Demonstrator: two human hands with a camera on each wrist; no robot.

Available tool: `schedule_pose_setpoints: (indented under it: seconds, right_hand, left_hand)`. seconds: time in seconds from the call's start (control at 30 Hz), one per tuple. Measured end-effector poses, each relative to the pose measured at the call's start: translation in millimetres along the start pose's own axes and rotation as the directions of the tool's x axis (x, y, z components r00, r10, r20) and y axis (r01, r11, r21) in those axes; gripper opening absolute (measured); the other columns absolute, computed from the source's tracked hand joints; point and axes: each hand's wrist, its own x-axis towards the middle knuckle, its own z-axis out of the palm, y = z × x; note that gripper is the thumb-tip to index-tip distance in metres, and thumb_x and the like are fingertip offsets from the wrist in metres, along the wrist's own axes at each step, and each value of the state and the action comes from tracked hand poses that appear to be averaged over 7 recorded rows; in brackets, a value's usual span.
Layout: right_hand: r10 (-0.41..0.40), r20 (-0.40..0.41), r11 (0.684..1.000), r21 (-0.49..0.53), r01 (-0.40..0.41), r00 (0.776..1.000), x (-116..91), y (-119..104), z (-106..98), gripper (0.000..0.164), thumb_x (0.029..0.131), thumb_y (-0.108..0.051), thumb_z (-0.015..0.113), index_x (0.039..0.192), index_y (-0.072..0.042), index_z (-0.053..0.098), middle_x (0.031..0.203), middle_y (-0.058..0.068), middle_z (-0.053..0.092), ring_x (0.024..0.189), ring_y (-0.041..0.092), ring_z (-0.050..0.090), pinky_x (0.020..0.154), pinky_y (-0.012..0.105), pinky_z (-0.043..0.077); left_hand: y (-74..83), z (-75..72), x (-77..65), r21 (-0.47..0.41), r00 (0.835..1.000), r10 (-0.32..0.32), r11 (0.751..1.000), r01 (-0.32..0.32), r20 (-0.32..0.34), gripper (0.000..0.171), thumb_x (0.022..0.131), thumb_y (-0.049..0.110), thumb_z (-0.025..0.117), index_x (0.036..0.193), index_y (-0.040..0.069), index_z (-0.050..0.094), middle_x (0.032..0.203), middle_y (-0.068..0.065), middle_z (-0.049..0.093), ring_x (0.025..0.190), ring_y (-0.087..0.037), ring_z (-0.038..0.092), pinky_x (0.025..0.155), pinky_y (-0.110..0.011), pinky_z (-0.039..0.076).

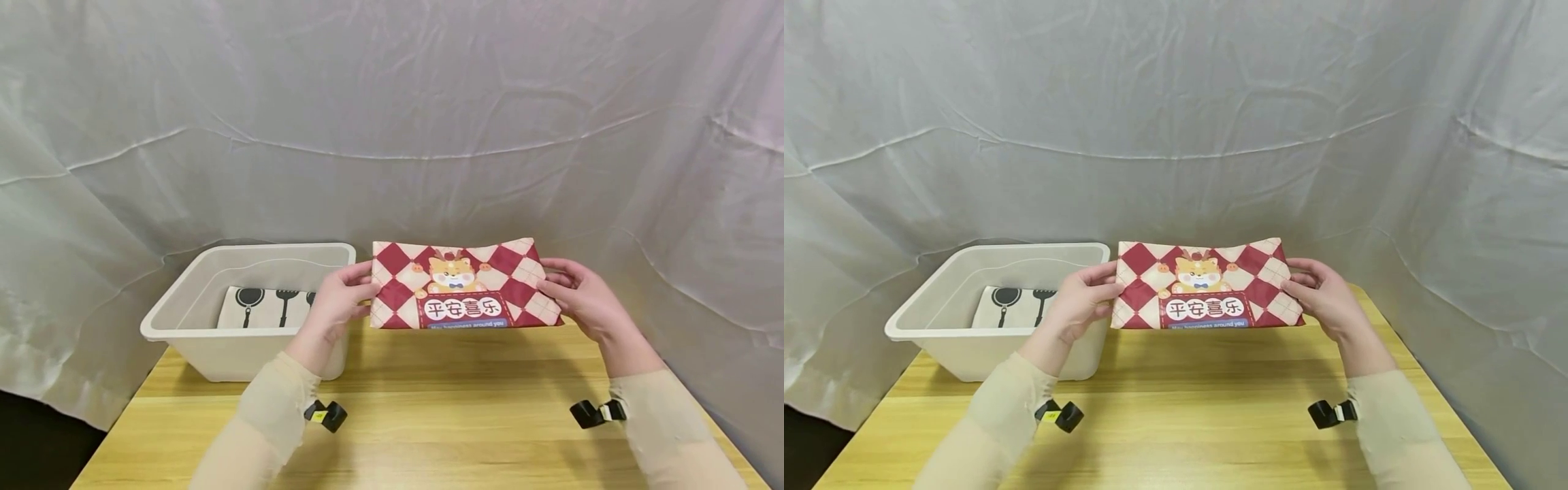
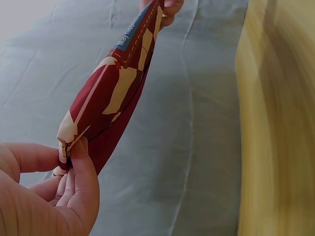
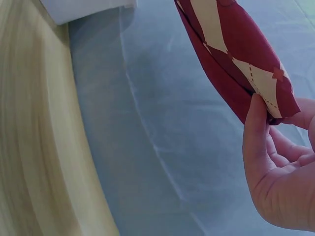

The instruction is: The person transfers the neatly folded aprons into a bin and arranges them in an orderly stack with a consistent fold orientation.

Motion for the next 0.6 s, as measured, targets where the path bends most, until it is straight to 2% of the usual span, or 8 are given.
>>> schedule_pose_setpoints:
  seconds: [0.1, 0.4, 0.6]
  right_hand:
    - [0.003, 0.007, 1.000, 0.027, -0.004, 1.000, 0.9, -0.1, 0.2, 0.032, 0.096, -0.008, 0.064, 0.124, -0.015, 0.051, 0.102, -0.003, 0.063, 0.085, 0.010, 0.065, 0.070, 0.026, 0.058]
    - [0.003, 0.020, 0.998, 0.065, -0.004, 1.000, 1.1, -0.6, -0.1, 0.033, 0.096, -0.006, 0.064, 0.125, -0.010, 0.050, 0.102, -0.001, 0.062, 0.086, 0.011, 0.065, 0.070, 0.026, 0.058]
    - [0.009, 0.019, 0.998, 0.055, -0.010, 1.000, 2.3, -1.5, 1.4, 0.046, 0.096, -0.007, 0.063, 0.136, 0.002, 0.041, 0.104, 0.000, 0.060, 0.089, 0.011, 0.063, 0.071, 0.026, 0.058]
  left_hand:
    - [5.8, -0.3, -4.3, 0.001, 1.000, -0.003, 1.000, 0.003, 0.002, 0.050, 0.088, -0.009, 0.063, 0.137, 0.000, 0.058, 0.105, -0.011, 0.063, 0.080, -0.015, 0.064, 0.067, -0.028, 0.058]
    - [3.1, 2.0, -3.9, -0.025, 0.999, -0.025, 0.999, 0.024, -0.026, 0.053, 0.089, -0.008, 0.062, 0.141, 0.001, 0.054, 0.101, -0.006, 0.059, 0.077, -0.012, 0.063, 0.065, -0.024, 0.057]
    - [1.4, 1.5, -4.5, -0.029, 0.999, -0.013, 1.000, 0.012, -0.031, 0.053, 0.089, -0.008, 0.059, 0.141, -0.001, 0.052, 0.096, -0.003, 0.059, 0.077, -0.012, 0.063, 0.066, -0.026, 0.057]
